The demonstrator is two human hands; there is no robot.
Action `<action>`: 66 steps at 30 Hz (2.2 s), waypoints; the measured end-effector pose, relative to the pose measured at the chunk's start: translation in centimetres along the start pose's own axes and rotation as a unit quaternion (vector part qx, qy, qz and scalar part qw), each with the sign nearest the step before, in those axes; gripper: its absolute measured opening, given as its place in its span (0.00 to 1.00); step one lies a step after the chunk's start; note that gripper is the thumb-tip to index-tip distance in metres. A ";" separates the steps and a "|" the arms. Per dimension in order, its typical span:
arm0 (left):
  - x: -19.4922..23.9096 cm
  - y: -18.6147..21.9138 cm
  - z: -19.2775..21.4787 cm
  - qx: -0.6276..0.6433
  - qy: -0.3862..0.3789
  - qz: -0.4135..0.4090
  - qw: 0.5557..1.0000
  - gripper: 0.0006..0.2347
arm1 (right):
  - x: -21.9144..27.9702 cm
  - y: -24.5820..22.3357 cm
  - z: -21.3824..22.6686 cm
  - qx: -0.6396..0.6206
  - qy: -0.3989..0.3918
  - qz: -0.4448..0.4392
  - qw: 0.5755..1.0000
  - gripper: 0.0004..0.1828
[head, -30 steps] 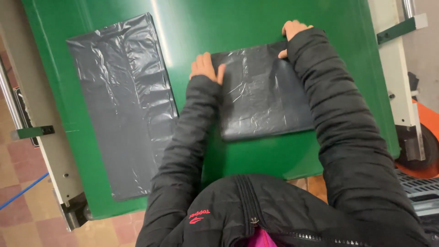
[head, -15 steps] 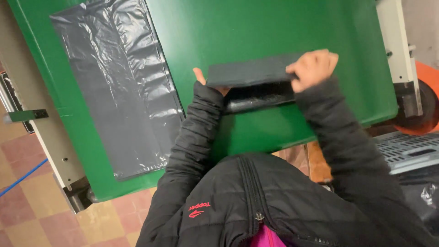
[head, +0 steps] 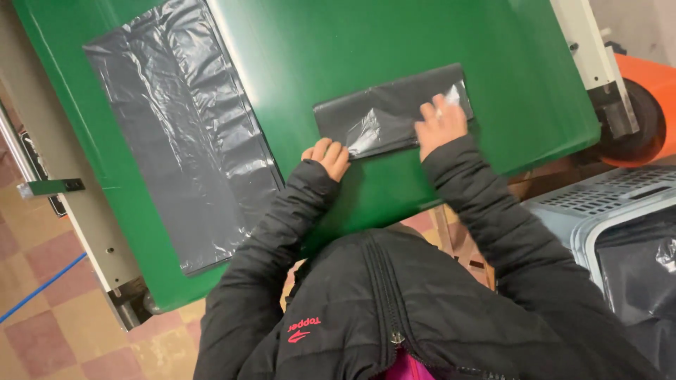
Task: Folding black plastic bags on a conveyor belt and placing them into a plastic crate.
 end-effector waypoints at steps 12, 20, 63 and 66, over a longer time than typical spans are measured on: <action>-4.9 -4.2 -19.4 0.570 -0.334 0.138 0.737 0.21 | 12.4 -2.2 -9.4 -0.621 -0.188 -0.226 0.727 0.22; -6.3 -3.7 -19.2 0.196 -0.117 0.232 0.946 0.17 | 13.9 2.9 -19.2 -0.730 -0.186 -0.470 0.460 0.23; 27.0 -17.2 19.8 0.321 -0.063 0.291 0.899 0.09 | -4.1 -19.9 -5.1 -0.590 -0.319 0.018 0.742 0.11; 20.0 -25.8 18.5 0.301 0.030 0.333 0.893 0.07 | -14.4 -16.9 -7.2 -0.569 -0.194 -0.054 0.797 0.07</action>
Point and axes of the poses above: each hand's wrist, its own x-axis away from the middle knuckle, its own z-axis out of the back of the hand, y = z × x, the point moved 6 cm from there along -x, towards the middle knuckle, and after that the axes turned 3 degrees about y, right-handed, at the moved point
